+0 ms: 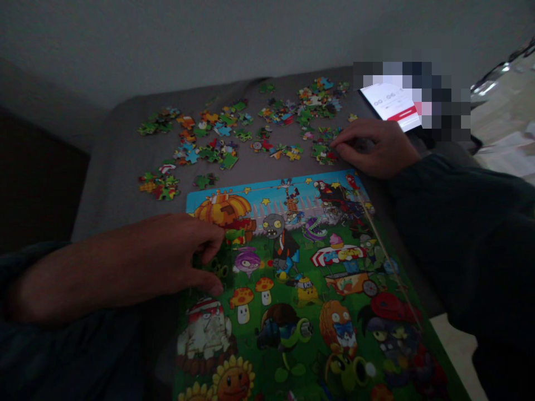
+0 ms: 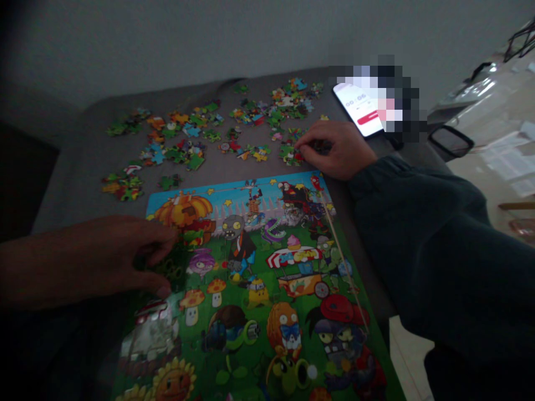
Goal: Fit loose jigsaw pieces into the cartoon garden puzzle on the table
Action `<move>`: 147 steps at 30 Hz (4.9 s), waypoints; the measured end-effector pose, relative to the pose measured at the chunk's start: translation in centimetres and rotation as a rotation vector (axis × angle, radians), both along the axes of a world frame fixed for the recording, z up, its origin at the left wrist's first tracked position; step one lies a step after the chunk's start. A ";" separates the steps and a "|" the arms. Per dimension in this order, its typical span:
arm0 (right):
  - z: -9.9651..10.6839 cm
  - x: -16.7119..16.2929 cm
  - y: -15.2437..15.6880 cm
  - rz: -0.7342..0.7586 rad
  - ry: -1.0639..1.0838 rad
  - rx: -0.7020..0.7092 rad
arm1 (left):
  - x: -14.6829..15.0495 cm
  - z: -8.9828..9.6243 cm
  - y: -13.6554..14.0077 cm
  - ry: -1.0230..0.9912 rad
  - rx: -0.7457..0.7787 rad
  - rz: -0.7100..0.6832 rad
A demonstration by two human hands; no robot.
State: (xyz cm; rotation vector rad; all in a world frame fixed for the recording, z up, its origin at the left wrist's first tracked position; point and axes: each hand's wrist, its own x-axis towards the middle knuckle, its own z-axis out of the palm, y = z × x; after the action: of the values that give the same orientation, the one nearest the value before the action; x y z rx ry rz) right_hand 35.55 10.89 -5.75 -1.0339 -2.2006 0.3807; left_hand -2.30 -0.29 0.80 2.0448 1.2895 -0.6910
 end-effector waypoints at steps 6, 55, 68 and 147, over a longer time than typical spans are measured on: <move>-0.1 -0.1 0.0 -0.008 0.003 0.007 | -1.1 -1.0 -0.4 0.021 -0.015 0.013; 0.1 -0.1 -0.1 -0.026 -0.023 -0.009 | -3.2 -1.6 -0.4 -0.049 -0.031 -0.005; 0.0 0.0 0.0 -0.010 -0.030 0.021 | -1.1 -0.9 0.0 -0.109 -0.003 -0.024; -0.4 0.2 0.3 -0.001 -0.037 0.042 | -0.5 -1.4 0.6 -0.655 0.541 -0.298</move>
State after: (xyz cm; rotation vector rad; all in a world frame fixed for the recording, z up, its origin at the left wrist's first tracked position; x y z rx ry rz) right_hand 35.73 11.18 -6.10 -1.0267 -2.2316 0.3156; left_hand -2.76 0.30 -0.56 2.6106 0.8378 0.2603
